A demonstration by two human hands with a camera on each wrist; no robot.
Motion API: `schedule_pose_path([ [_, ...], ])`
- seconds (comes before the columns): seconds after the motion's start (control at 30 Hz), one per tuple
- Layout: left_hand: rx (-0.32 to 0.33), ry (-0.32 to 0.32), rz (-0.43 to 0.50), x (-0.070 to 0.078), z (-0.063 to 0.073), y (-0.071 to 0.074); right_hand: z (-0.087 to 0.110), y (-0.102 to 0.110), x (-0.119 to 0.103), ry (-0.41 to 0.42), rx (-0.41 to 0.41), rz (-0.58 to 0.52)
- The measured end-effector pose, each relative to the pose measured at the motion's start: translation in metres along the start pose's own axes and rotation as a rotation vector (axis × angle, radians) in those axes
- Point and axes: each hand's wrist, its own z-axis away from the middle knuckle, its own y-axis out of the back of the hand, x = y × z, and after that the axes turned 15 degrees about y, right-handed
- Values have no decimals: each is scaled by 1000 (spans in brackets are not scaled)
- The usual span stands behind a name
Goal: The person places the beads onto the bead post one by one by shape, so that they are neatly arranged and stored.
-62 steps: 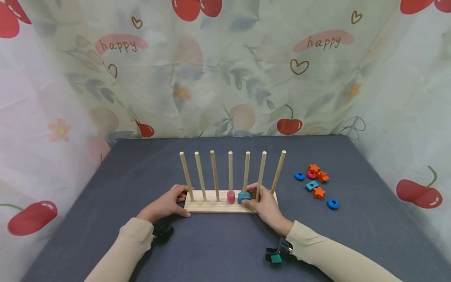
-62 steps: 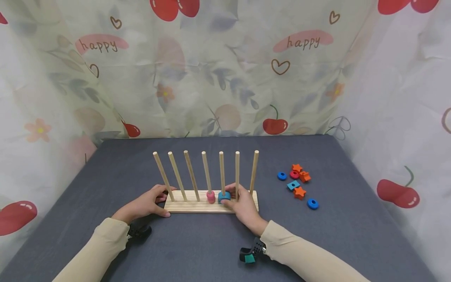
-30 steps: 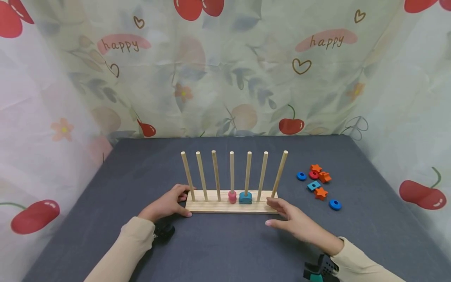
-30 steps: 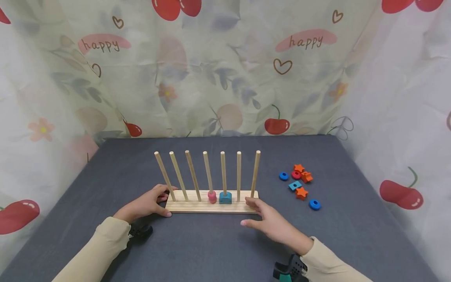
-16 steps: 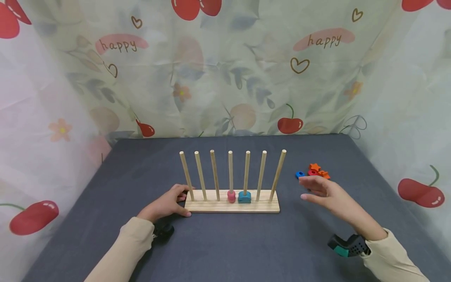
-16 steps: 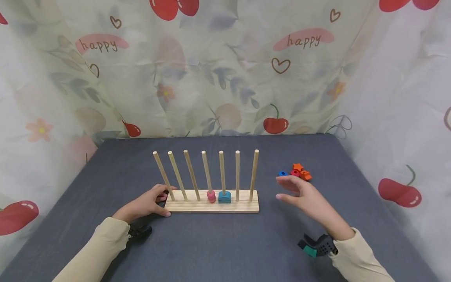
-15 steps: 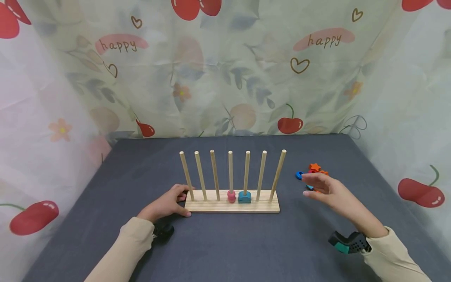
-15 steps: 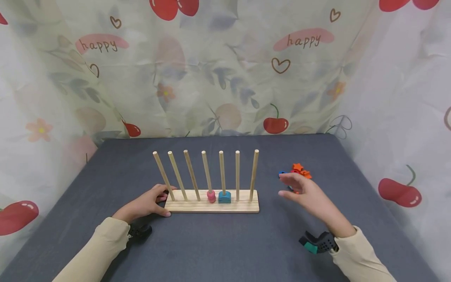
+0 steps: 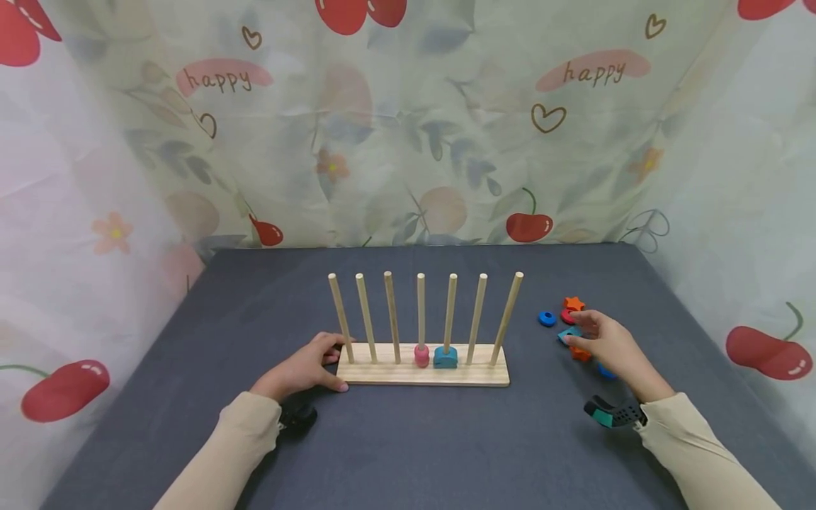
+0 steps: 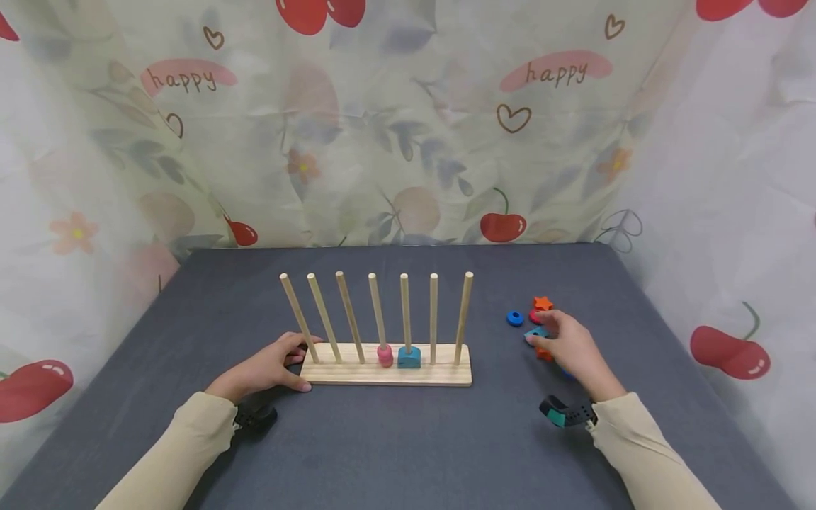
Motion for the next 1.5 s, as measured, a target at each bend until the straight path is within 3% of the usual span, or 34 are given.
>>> schedule_pose_path([
  [0.3,1,5,5,1,-1,0,-7,-13,14,50,57,81],
  [0.77,-4,-3,5,1,-1,1,-10,-16,16,36,90,118],
  [0.97,-7,-6,-2,0,-2,0,-8,-10,4,5,95,74],
  [1.13,-5,3,-3,1,-1,0,-4,-5,-10,0,177,22],
  [1.5,-5,0,-6,1,0,1,8,6,-48,138,343,-111],
])
